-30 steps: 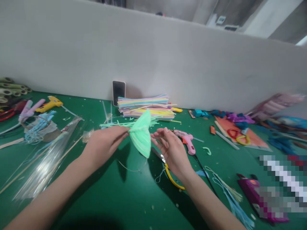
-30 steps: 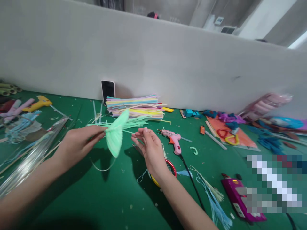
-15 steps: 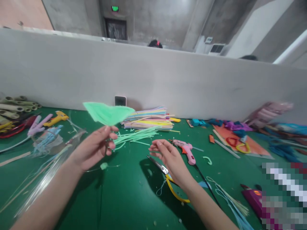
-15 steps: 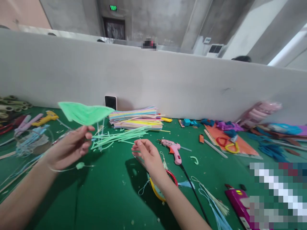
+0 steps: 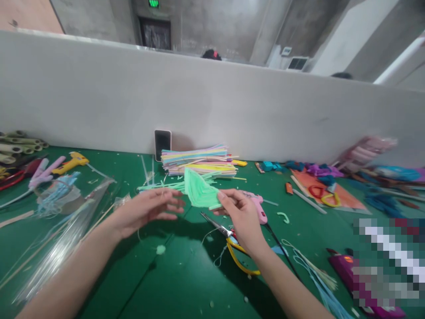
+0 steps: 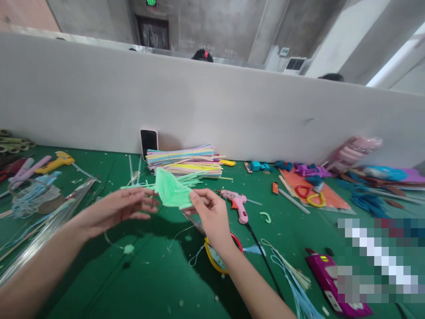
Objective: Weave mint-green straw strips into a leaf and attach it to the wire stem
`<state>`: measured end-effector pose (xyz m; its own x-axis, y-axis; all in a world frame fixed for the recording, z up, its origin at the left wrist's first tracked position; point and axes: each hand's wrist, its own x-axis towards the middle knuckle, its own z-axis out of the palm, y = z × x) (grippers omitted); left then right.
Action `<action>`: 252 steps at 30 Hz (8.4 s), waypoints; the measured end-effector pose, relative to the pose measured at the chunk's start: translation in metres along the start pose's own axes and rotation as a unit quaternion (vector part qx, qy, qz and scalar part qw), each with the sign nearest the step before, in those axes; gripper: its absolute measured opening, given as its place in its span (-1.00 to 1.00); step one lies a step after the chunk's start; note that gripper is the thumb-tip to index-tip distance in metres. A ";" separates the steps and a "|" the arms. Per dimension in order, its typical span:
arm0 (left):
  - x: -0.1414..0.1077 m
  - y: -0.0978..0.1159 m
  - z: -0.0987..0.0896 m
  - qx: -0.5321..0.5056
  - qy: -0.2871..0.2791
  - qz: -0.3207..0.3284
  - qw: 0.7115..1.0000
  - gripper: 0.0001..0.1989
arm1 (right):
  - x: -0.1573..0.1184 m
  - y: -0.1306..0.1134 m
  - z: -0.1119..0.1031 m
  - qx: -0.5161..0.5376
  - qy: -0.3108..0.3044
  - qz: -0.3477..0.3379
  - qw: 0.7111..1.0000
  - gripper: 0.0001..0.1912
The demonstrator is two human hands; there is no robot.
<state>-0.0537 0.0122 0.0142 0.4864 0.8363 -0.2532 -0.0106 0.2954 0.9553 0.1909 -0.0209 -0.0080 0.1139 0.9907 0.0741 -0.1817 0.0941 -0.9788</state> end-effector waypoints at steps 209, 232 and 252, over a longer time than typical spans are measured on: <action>-0.006 0.000 0.044 0.001 0.031 0.029 0.999 -0.91 | -0.029 0.019 -0.053 -0.374 0.190 -0.243 0.875 -0.81; -0.006 0.000 0.043 0.025 0.047 0.024 0.998 -0.88 | -0.027 0.019 -0.054 -0.381 0.196 -0.249 0.869 -0.83; -0.007 0.003 0.043 0.029 0.066 0.018 0.997 -0.84 | -0.027 0.021 -0.064 -0.393 0.181 -0.242 0.868 -0.85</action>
<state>-0.0197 -0.0129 0.0252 0.3679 0.9004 -0.2322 0.0256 0.2398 0.9705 0.2459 -0.0521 -0.0430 0.3166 0.7442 0.5882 0.6805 0.2538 -0.6874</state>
